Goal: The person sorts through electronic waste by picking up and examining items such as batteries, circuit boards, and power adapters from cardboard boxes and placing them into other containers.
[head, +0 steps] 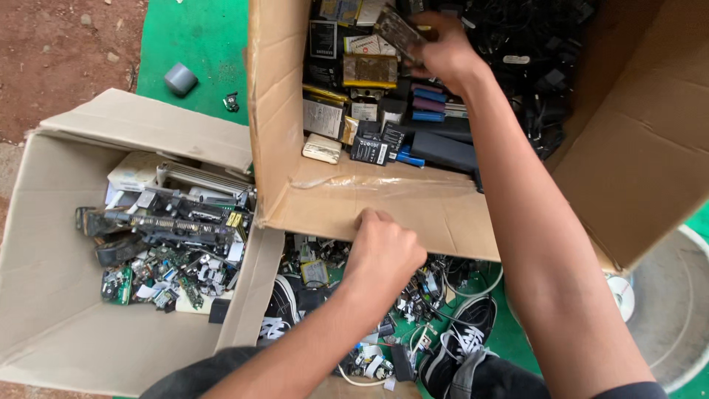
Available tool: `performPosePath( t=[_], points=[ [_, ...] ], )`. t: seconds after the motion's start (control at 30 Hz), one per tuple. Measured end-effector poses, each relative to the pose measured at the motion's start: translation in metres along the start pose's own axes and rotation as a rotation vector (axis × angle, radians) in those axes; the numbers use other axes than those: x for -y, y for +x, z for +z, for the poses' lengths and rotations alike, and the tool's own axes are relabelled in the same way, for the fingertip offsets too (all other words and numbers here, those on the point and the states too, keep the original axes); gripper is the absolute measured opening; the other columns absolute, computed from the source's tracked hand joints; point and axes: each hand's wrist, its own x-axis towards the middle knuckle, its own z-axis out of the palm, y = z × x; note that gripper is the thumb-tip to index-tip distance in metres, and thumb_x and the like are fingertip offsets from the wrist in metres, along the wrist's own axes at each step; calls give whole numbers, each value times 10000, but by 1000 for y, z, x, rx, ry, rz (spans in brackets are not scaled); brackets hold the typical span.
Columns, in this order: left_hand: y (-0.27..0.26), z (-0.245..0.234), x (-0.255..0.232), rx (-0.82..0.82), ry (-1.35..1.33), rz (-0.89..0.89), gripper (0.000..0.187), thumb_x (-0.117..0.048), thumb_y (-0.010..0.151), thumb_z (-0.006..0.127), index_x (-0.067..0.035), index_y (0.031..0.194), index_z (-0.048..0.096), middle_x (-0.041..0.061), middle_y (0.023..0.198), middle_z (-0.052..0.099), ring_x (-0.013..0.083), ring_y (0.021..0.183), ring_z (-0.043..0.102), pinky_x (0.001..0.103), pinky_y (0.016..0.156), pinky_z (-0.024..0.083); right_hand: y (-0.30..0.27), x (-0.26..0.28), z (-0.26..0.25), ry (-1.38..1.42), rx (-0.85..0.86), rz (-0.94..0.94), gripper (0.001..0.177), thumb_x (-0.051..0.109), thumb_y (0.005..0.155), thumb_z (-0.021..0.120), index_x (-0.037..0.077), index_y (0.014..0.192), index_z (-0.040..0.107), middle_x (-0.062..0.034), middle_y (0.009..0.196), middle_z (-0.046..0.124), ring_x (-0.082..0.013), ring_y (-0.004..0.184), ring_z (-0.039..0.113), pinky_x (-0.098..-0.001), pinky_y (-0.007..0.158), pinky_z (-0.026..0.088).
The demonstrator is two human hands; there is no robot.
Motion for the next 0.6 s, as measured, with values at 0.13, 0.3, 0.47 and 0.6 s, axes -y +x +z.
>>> performPosePath(
  t=[0.13, 0.3, 0.47, 0.6],
  points=[
    [-3, -14, 3, 50, 10, 37, 41, -156, 909, 759, -180, 913, 792, 16, 792, 766, 419, 887, 700, 516, 766, 482, 58, -17, 5, -47, -68, -33, 391, 26, 1010, 590, 204, 1355, 632, -128, 1409, 589, -173, 1007, 732, -211, 819, 691],
    [4, -7, 2, 75, -78, 102, 162, -73, 890, 682, -187, 888, 796, 6, 776, 741, 519, 879, 654, 576, 705, 432, 143, -77, 1, 104, 88, -331, 436, 127, 1128, 620, 284, 1469, 399, -83, 1495, 446, -345, 1267, 624, -528, 1125, 629],
    [8, -9, 1, 102, -137, 118, 163, -76, 884, 671, -164, 905, 807, 61, 785, 755, 547, 855, 641, 607, 701, 426, 163, -81, 51, 108, 57, 97, 633, 219, 983, 748, 144, 1511, 408, -42, 1617, 437, -281, 1452, 462, -455, 1083, 491],
    [10, -8, -1, 98, -209, 101, 198, -122, 919, 631, -155, 962, 822, 164, 865, 770, 561, 863, 626, 642, 702, 409, 146, -56, 71, 397, -188, 209, 270, 64, 988, 625, 59, 1259, 620, -181, 1026, 806, -200, 769, 872, -272, 699, 791]
  ],
)
